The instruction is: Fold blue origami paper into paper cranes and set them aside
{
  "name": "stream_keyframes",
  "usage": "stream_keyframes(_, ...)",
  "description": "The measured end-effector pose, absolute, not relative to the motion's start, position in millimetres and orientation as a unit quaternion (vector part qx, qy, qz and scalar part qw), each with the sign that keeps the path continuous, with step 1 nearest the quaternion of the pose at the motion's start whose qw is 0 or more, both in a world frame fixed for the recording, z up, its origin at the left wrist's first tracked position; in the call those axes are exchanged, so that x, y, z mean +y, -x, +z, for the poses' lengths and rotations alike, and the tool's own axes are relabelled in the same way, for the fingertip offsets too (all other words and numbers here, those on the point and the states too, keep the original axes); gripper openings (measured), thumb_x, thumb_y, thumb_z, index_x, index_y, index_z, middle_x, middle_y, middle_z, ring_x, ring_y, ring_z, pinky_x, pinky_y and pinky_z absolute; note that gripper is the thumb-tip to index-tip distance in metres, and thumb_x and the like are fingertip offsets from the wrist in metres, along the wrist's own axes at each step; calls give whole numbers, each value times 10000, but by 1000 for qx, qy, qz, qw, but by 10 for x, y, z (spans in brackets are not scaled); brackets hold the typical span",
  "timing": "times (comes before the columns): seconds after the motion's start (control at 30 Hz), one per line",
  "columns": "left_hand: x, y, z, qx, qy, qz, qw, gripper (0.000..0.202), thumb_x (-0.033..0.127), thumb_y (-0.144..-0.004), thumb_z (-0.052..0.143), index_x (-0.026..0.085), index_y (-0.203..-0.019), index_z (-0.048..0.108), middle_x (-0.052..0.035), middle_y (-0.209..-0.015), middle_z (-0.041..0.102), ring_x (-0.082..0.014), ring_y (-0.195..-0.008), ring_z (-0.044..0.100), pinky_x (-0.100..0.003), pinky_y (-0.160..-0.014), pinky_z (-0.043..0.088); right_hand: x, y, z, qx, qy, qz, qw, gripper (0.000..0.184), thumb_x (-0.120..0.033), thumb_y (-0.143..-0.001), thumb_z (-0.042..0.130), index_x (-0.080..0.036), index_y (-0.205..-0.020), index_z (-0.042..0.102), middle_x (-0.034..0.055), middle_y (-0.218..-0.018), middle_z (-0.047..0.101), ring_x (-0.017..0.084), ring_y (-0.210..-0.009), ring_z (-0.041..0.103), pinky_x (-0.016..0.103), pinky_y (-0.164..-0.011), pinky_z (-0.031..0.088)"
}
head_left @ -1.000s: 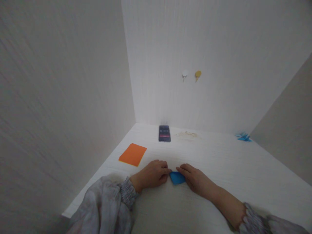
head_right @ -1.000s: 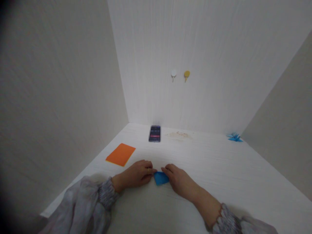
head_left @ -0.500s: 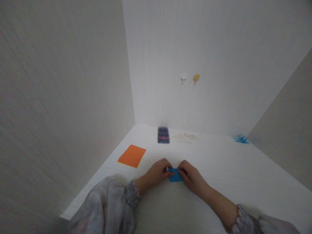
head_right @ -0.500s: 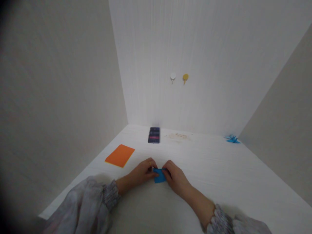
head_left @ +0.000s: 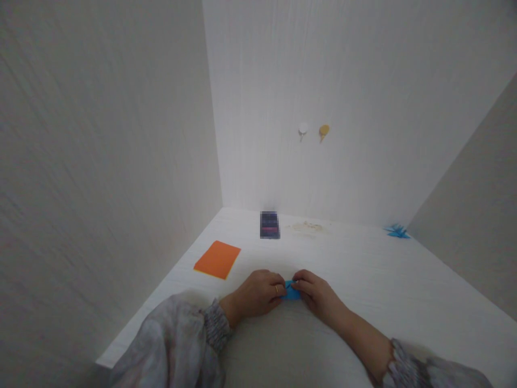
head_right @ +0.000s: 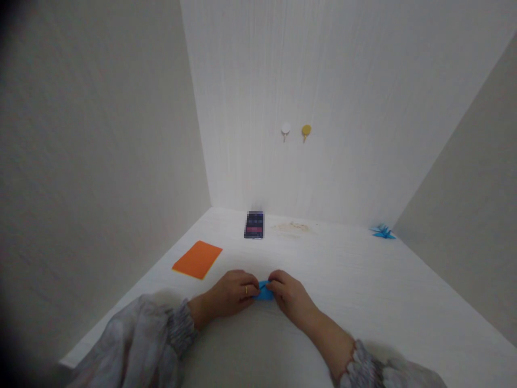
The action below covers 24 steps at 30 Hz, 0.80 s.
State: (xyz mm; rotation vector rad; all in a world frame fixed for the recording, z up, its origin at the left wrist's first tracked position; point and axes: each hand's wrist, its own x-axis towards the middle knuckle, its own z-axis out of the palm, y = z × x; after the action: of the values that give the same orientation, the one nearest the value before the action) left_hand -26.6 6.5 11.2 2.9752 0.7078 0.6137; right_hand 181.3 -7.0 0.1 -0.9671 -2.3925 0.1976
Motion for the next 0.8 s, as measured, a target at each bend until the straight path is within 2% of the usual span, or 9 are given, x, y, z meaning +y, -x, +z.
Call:
stream_keyframes(0.13, 37, 264, 140, 199, -970, 129, -48, 131, 235, -805, 448, 171, -812, 562, -38, -841, 589, -155, -757, 532, -285, -703, 383, -71, -1840, 18, -906, 349, 100, 218, 292, -109, -815, 394, -189, -1014, 591, 89, -1053, 559, 176, -938, 531, 300, -810, 445)
stream_keyframes(0.27, 17, 246, 154, 195, -971, 126, -57, 151, 274, -802, 454, 174, -808, 567, -38, -859, 584, -154, -751, 527, -287, -683, 378, -120, -1835, 100, -914, 346, 107, 183, 313, -145, -848, 370, -197, -1097, 552, 89, -1099, 548, 183, -978, 511, 318, -837, 425)
stream_keyframes(0.47, 19, 259, 168, 193, -973, 120, -36, 177, 318, -803, 466, 178, -812, 574, -28, -843, 580, -156, -759, 529, -281, -684, 378, -158, -1812, 179, -926, 333, 78, 161, 267, -192, -860, 379, -175, -942, 632, 85, -961, 588, 196, -891, 506, 339, -787, 401)
stream_keyframes(0.6, 33, 274, 181, 186, -976, 114, -18, 164, 295, -816, 455, 184, -808, 575, -15, -822, 586, -151, -759, 527, -272, -690, 377, -155, -1862, 192, -927, 332, 89, 150, 278, -181, -857, 372, -169, -902, 646, 92, -963, 577, 194, -881, 506, 325, -767, 402)
stream_keyframes(0.8, 47, 302, 182, 188, -973, 131, 21, 153, 263, -817, 459, 195, -852, 591, -32, -876, 584, -153, -794, 516, -277, -742, 374, -147, -1934, 166, -912, 319, 149, 212, 212, -108, -760, 455, -169, -859, 632, 99, -1000, 551, 195, -921, 506, 327, -801, 418)
